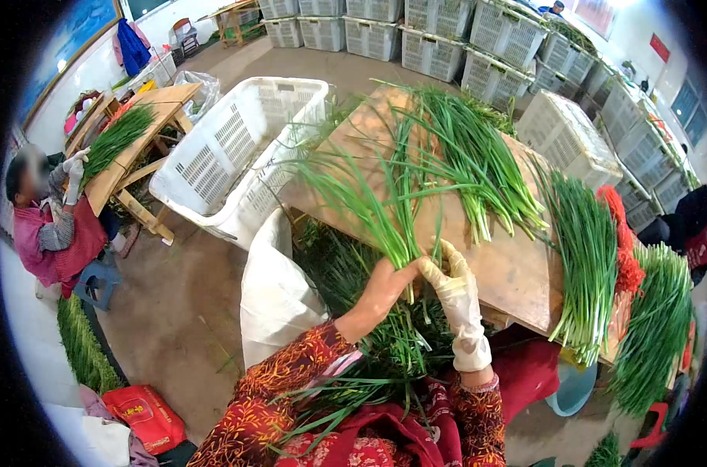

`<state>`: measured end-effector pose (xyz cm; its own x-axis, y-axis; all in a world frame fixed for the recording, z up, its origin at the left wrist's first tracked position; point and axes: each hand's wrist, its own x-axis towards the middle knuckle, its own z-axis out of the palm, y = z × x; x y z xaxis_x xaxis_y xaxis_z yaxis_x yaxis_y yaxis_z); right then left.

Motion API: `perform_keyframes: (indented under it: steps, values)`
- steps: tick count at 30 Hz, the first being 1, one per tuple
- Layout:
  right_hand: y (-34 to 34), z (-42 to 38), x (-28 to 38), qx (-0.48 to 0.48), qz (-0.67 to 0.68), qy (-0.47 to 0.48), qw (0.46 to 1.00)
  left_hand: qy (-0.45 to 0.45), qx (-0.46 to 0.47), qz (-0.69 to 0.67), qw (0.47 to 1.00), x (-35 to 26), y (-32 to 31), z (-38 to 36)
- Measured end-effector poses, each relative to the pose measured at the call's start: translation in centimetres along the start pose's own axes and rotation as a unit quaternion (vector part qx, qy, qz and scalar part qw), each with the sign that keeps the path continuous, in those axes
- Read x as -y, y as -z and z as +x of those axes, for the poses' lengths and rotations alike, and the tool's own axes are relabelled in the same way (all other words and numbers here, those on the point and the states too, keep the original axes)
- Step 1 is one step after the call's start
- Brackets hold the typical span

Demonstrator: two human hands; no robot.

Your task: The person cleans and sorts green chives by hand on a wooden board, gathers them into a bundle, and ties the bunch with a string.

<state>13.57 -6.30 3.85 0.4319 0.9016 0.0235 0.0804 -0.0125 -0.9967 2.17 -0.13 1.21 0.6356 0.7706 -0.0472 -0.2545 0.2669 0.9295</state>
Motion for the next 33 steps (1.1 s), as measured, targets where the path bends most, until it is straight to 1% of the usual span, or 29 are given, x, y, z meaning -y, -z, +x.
perform_keyframes:
  steps: [1, 2, 4, 5, 6, 8, 10, 12, 13, 14, 15, 16, 17, 18, 20, 21, 22, 23, 24, 25, 26, 27, 28, 30, 31, 33]
  values:
    - [-0.2, -0.3, 1.5, 0.021, 0.144, -0.066, 0.987, -0.003, 0.013, -0.013, 1.000, 0.0, -0.1, 0.0]
    - [-0.2, -0.3, 1.4, 0.021, 0.147, -0.067, 0.987, -0.002, 0.013, -0.011, 1.000, -0.2, -0.2, -0.1]
    - [-0.2, -0.1, 1.2, -0.025, 0.189, -0.071, 0.979, 0.012, -0.018, 0.002, 1.000, -1.5, -0.7, -0.7]
    - [-0.2, -0.3, 1.6, -0.031, 0.193, -0.089, 0.977, 0.012, -0.033, -0.029, 0.999, -1.3, -0.8, -0.6]
    - [-0.3, -0.5, 1.7, -0.030, 0.194, -0.088, 0.977, 0.011, -0.034, -0.028, 0.999, -1.4, -0.8, -0.6]
    - [-0.7, -1.4, 1.4, -0.024, 0.271, -0.007, 0.962, 0.049, -0.053, -0.047, 0.996, -1.7, -0.7, -0.8]
    - [-0.4, -2.1, 0.5, -0.031, 0.249, 0.004, 0.968, 0.065, -0.044, -0.052, 0.996, -1.5, -0.1, -0.8]
    - [0.0, -3.0, 0.2, -0.019, 0.220, 0.061, 0.973, 0.079, -0.037, -0.059, 0.994, -1.6, 0.4, -0.9]
    - [0.4, -3.7, 0.3, -0.012, 0.221, 0.034, 0.975, 0.062, -0.002, -0.035, 0.997, -1.9, 0.6, -1.0]
    - [0.6, -4.2, 0.8, 0.005, 0.189, 0.046, 0.981, 0.045, 0.033, -0.010, 0.998, -2.0, 0.7, -1.1]
    - [0.8, -4.6, 0.9, 0.023, 0.169, 0.054, 0.984, -0.018, 0.048, 0.023, 0.998, -2.0, 0.6, -1.2]
    - [1.2, -5.0, 0.9, 0.041, 0.148, 0.061, 0.986, -0.017, 0.046, 0.021, 0.999, -2.3, 0.8, -1.2]
    - [1.8, -5.3, 1.1, 0.077, 0.145, 0.106, 0.981, -0.008, 0.015, 0.031, 0.999, -2.9, 1.2, -1.1]
    - [2.2, -6.1, 1.4, 0.092, 0.154, 0.103, 0.978, 0.002, -0.017, 0.041, 0.999, -3.6, 2.0, -0.9]
    - [4.0, -7.9, 2.0, 0.206, 0.170, -0.059, 0.962, -0.035, -0.150, -0.047, 0.987, -5.1, 5.4, 0.5]
    - [4.0, -8.0, 2.8, 0.304, 0.063, -0.116, 0.943, -0.119, -0.162, -0.097, 0.975, -6.6, 6.9, 0.7]
    - [3.9, -8.2, 3.3, 0.394, -0.046, -0.172, 0.902, -0.199, -0.171, -0.146, 0.954, -8.1, 8.1, 0.7]
    - [3.8, -8.3, 2.9, 0.427, -0.251, -0.070, 0.866, -0.257, -0.211, -0.164, 0.929, -9.7, 9.0, 0.9]
    - [3.6, -7.7, 3.1, 0.426, -0.251, -0.072, 0.866, -0.313, -0.247, -0.181, 0.899, -10.5, 9.6, 1.2]
    - [3.1, -6.4, 3.7, 0.320, -0.304, 0.003, 0.897, -0.311, -0.246, -0.181, 0.900, -10.1, 9.8, 1.3]
    - [2.7, -5.0, 4.3, 0.207, -0.353, 0.077, 0.909, -0.267, -0.200, -0.230, 0.914, -9.4, 10.2, 1.5]
    - [1.9, -3.1, 5.2, 0.165, -0.386, 0.059, 0.906, -0.225, -0.151, -0.278, 0.922, -9.1, 10.4, 1.7]
    - [1.1, -1.1, 6.1, 0.121, -0.419, 0.044, 0.899, -0.151, -0.182, -0.324, 0.916, -8.6, 8.8, 1.5]
    - [-0.4, 2.1, 5.0, 0.061, -0.529, 0.092, 0.842, -0.069, -0.115, -0.364, 0.922, -6.3, 7.8, 1.2]
    - [-0.7, 3.0, 4.0, 0.059, -0.528, 0.093, 0.842, -0.047, -0.106, -0.353, 0.928, -4.8, 7.5, 1.1]
    - [-1.3, 4.3, 2.5, 0.087, -0.602, 0.069, 0.791, -0.003, -0.103, -0.336, 0.936, -3.3, 6.4, 0.5]
